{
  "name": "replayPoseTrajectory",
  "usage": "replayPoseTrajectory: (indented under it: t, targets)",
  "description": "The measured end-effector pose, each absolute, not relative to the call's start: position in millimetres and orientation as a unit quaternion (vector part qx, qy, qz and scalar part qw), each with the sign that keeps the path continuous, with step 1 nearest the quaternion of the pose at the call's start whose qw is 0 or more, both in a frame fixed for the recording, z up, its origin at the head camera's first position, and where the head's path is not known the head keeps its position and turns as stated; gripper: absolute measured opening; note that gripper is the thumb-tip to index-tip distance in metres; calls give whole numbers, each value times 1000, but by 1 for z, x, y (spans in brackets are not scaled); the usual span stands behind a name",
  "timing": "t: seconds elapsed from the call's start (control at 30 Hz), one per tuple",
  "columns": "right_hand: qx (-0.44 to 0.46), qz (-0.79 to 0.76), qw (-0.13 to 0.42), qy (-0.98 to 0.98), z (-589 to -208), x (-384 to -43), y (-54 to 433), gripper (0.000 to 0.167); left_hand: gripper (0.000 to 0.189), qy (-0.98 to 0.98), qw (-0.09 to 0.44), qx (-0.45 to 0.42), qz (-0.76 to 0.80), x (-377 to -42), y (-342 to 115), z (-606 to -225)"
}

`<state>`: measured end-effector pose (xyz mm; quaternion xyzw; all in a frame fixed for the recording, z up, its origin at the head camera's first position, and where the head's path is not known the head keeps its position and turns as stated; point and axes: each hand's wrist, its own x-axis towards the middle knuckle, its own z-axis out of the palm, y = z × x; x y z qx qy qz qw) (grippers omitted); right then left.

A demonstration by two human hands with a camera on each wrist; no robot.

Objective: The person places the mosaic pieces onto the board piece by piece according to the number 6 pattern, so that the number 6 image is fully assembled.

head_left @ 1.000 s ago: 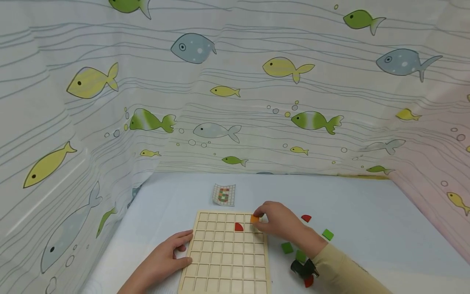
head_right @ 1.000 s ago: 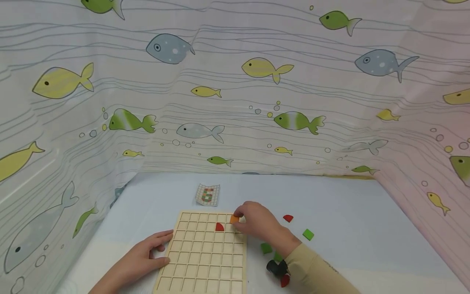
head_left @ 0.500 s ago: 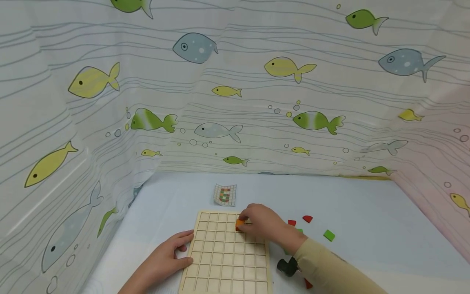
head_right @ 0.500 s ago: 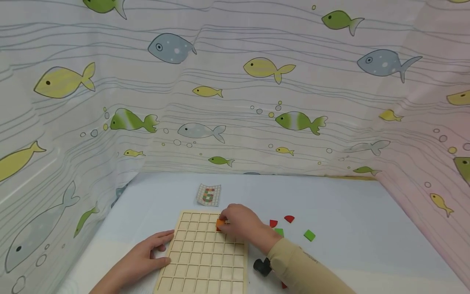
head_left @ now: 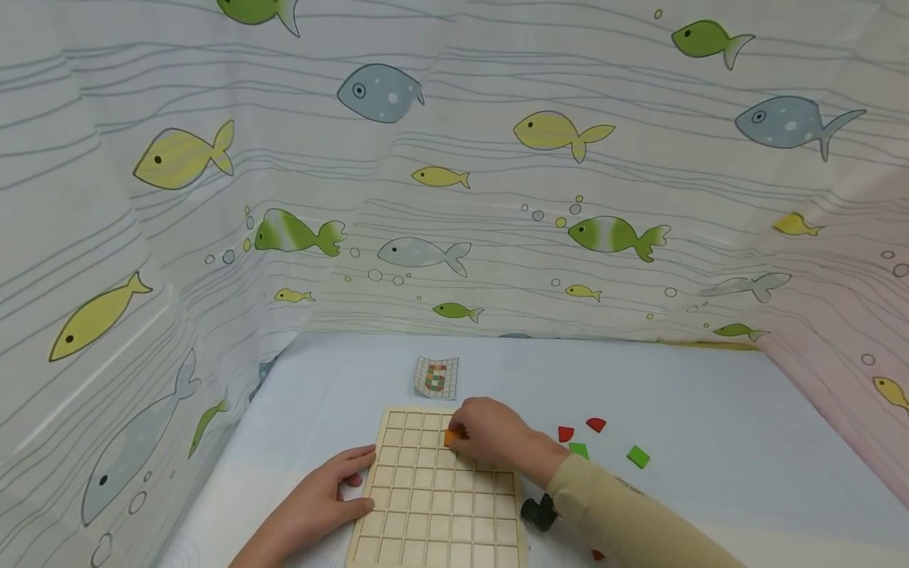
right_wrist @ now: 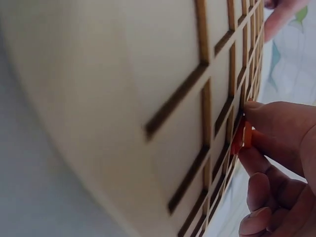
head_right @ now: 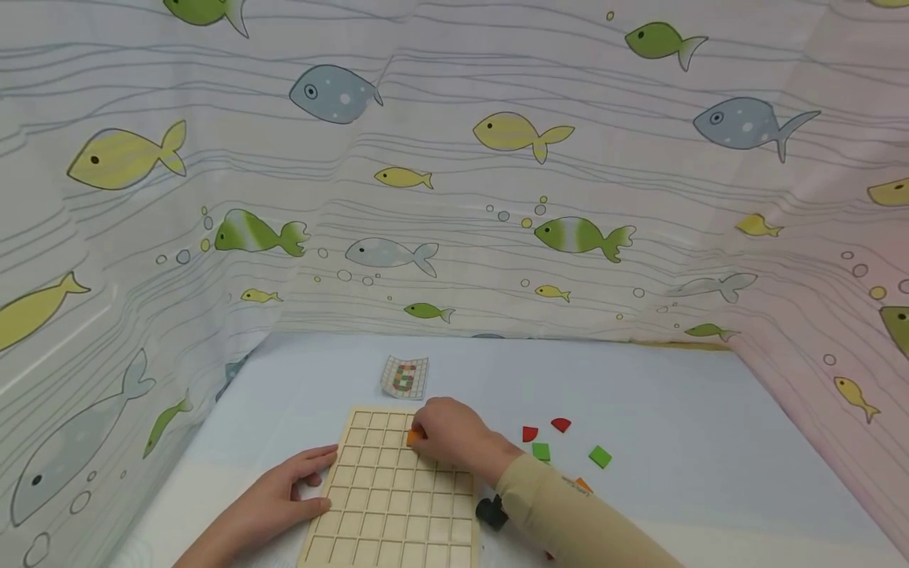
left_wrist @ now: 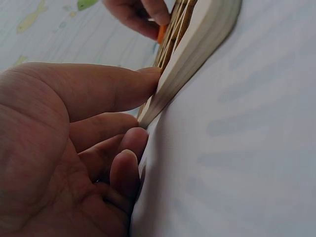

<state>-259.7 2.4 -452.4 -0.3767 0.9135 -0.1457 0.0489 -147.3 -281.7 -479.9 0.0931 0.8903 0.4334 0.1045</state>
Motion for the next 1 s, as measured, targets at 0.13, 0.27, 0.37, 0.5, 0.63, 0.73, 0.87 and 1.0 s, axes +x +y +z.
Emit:
replayPoseTrajectory:
  t: [0.13,0.27,0.37,0.5,0.63,0.73,0.87,1.0]
  targets:
    - [-379,-139,50,914,-452,-260,-1,12,69,892,103,94,429,-148,-281,-480]
    - [-377,-145,65,912,-450,-262,-5,9,68,895,98,97,425,-148,-282,-477]
    - [-370,-149,84,913,-447,-264,-9,10,68,896,96,98,423,-148,-282,-476]
    - [-360,-134,98,918,-445,-265,-12,15,68,895,99,99,424,-149,-282,-475]
    - [-359,-132,96,919,-447,-265,-13,11,68,896,100,97,422,-150,-283,-475]
    - [-362,-140,92,917,-447,-264,-12,10,69,895,100,95,424,-150,-283,-476]
    - [-359,-162,95,914,-448,-261,-6,25,69,891,105,94,433,-148,-282,-478]
    - [-352,-195,100,910,-452,-261,5,37,69,888,107,97,436,-147,-282,-480]
